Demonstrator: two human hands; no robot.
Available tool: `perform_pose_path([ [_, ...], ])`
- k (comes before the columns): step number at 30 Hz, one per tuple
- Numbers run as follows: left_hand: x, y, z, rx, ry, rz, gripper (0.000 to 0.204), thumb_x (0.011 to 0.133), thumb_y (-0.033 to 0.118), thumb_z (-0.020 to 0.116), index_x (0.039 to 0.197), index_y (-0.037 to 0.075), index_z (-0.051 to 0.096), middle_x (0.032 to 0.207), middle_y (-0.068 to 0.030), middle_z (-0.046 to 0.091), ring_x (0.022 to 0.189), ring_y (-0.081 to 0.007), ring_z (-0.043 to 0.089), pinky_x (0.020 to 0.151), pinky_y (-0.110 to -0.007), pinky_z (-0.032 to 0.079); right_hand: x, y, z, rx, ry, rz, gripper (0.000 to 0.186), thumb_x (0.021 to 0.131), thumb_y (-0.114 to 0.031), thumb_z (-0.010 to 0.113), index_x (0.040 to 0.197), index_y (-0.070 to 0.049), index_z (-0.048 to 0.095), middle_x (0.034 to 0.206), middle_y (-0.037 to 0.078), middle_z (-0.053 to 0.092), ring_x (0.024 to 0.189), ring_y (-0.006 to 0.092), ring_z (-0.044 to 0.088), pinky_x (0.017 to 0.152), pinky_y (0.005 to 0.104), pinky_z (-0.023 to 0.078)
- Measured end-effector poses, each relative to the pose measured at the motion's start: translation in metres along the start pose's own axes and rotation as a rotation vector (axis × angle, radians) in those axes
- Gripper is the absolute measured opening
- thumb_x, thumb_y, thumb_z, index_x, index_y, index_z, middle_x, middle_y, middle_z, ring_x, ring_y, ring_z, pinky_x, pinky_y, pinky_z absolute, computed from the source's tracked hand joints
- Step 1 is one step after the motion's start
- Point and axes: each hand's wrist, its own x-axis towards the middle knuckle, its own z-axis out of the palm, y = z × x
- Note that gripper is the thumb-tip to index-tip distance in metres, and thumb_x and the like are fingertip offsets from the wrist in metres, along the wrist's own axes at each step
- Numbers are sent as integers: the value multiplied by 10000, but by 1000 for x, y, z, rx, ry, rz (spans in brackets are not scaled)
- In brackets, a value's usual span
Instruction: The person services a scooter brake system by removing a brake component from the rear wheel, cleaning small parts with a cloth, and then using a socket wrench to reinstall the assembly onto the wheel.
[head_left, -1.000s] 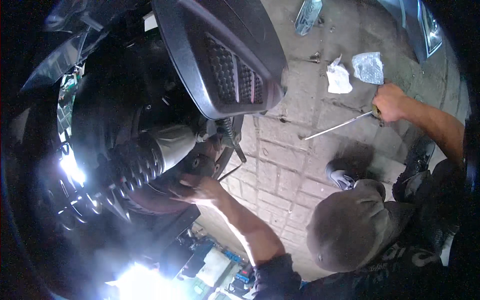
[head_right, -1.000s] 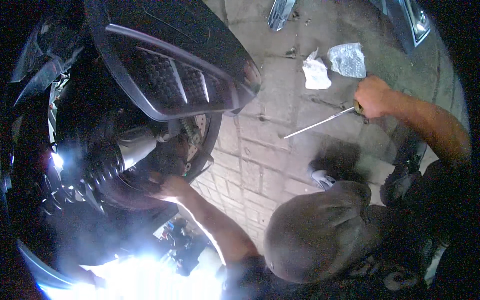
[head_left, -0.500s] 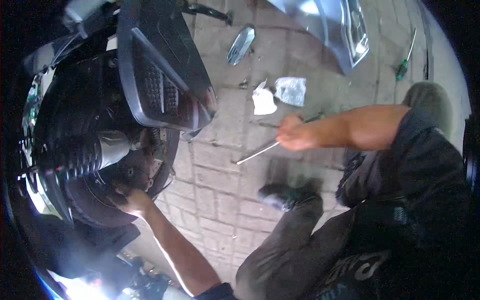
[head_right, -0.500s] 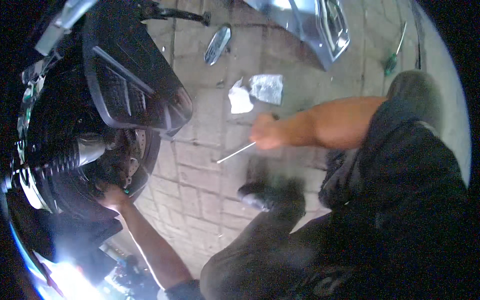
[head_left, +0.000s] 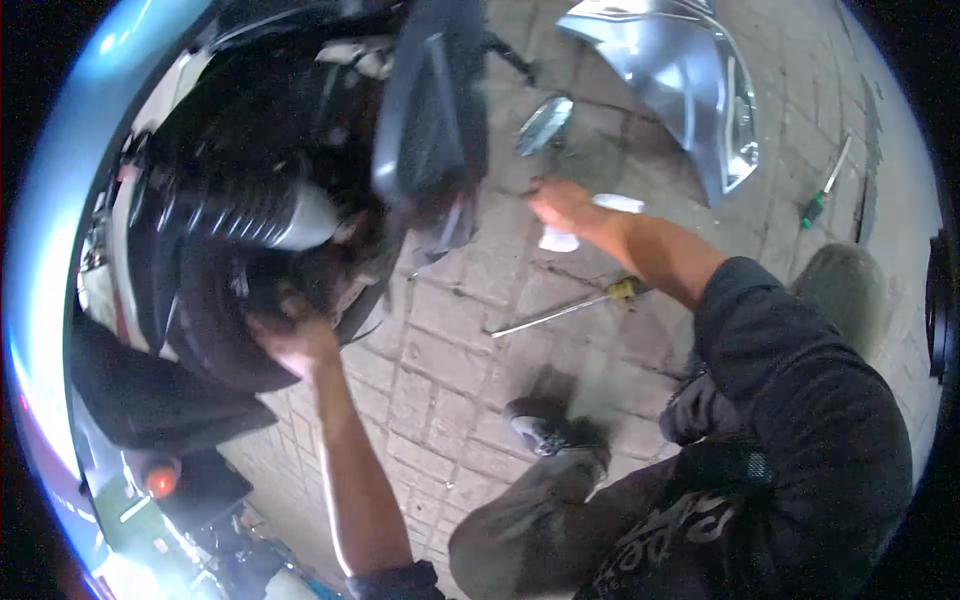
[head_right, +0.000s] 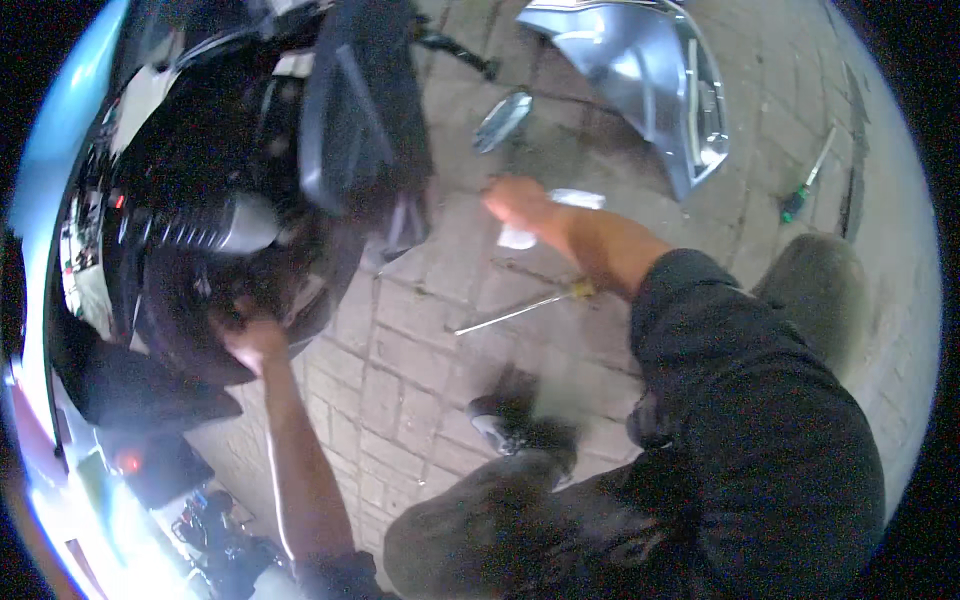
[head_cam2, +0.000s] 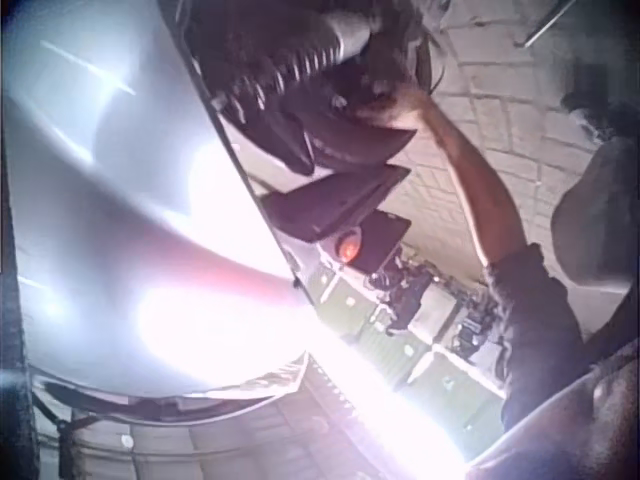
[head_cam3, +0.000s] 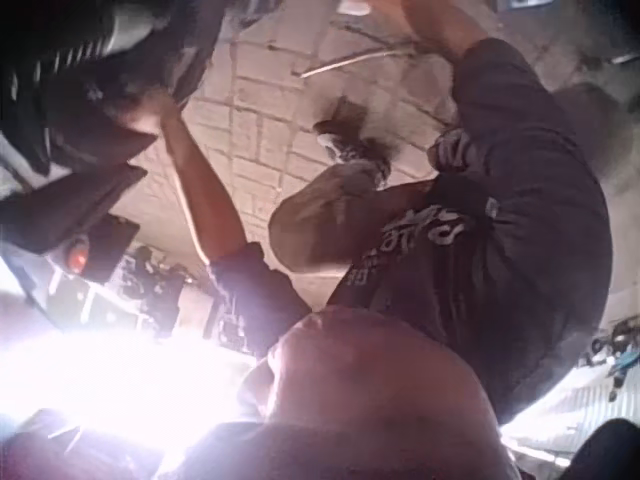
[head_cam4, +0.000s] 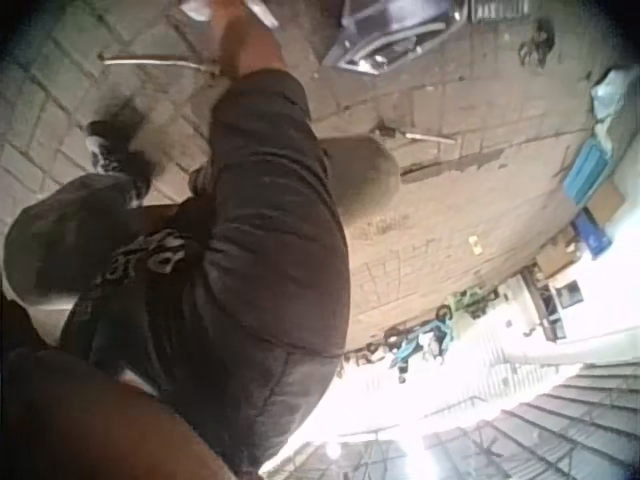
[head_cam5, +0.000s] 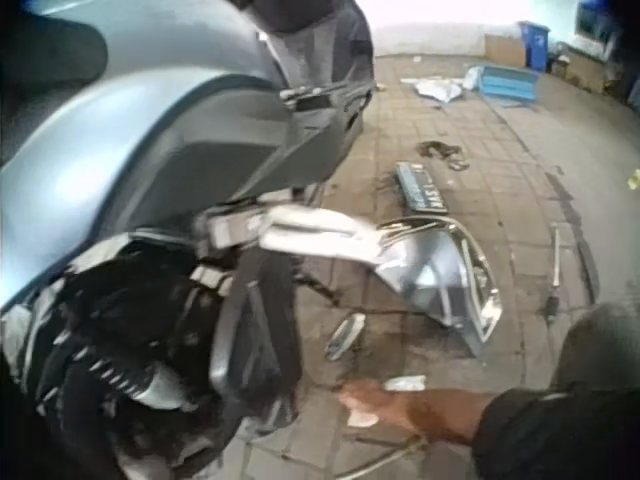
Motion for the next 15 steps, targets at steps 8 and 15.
perform_pose_path([
  [8, -11, 6, -27, -73, -227, 310, 825, 698, 372, 691, 1236, -126, 312, 1258, -328, 339, 1194, -430, 319, 1008, -439, 266, -72, -80, -48, 307, 99, -54, 327, 758, -93, 518, 1083, -54, 512, 1062, 151, 511, 1012, 335, 500, 818, 425, 432],
  [15, -10, 15, -25, -129, -108, 288, 799, 634, 220, 743, 1252, -47, 314, 1199, -303, 370, 1144, -456, 339, 971, -477, 284, -56, -245, -125, 724, 562, -219, 297, 762, -64, 636, 1026, 9, 521, 978, 146, 560, 865, 213, 576, 673, 307, 503],
])
